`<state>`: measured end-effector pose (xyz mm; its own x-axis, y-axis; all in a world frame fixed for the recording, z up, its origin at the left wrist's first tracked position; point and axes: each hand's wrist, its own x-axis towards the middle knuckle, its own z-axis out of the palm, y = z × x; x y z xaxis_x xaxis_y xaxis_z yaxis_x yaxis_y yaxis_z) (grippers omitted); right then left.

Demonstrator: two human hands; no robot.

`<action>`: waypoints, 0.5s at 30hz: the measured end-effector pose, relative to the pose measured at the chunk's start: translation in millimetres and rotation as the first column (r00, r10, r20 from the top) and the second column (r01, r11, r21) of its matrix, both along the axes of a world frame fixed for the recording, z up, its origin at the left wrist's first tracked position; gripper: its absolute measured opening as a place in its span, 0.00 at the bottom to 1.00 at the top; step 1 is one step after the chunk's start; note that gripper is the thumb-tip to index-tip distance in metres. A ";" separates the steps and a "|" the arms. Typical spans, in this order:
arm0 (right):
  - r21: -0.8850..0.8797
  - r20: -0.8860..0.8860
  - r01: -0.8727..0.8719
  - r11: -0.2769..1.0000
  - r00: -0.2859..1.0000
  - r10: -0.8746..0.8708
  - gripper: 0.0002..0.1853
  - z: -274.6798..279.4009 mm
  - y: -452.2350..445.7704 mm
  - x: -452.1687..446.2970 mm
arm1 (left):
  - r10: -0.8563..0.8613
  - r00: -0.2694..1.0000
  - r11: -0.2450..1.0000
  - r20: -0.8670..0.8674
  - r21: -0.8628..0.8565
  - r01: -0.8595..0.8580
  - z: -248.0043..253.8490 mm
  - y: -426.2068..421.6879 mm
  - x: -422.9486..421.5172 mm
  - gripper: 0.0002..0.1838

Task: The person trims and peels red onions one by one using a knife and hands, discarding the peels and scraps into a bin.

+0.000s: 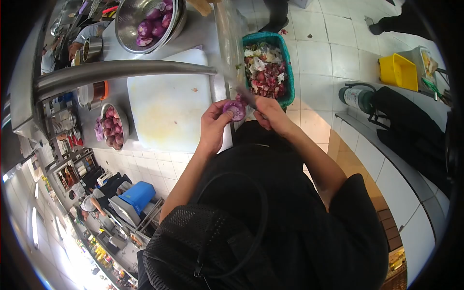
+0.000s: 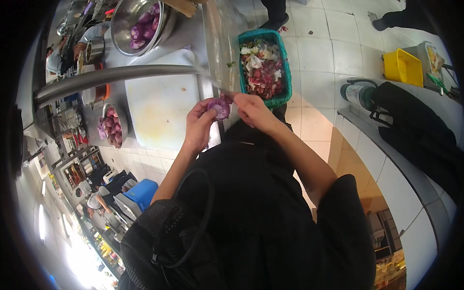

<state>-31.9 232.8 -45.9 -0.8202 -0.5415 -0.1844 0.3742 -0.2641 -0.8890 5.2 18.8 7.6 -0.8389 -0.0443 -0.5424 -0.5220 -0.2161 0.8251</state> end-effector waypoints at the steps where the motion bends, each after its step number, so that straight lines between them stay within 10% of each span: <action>1: -0.115 0.276 -0.094 0.989 0.953 0.122 0.33 3.2 6.5 -3.7 | 0.037 0.999 0.995 -0.006 0.093 -0.036 2.9 1.2 0.2 0.20; 7: 0.051 0.221 0.066 0.996 0.972 -0.076 0.33 -9.5 1.6 -4.8 | 0.013 0.999 0.962 0.041 0.270 -0.024 10.6 -14.9 9.1 0.25; 10: 0.359 -0.092 0.172 0.917 0.985 -0.149 0.37 -9.2 -11.8 -1.2 | 0.033 0.998 0.948 0.054 0.315 -0.048 8.0 -23.8 19.5 0.27; 15: 0.343 -0.411 0.300 0.890 0.900 -0.145 0.31 -15.6 -29.8 6.8 | 0.076 0.995 0.929 0.067 0.357 -0.095 5.9 -40.7 37.3 0.25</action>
<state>-25.1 203.0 -61.6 -0.9590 -0.2834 -0.0041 -0.0237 0.0944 -0.9953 42.5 -21.9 13.5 -0.8113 0.0908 -0.5775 -0.5278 -0.5386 0.6567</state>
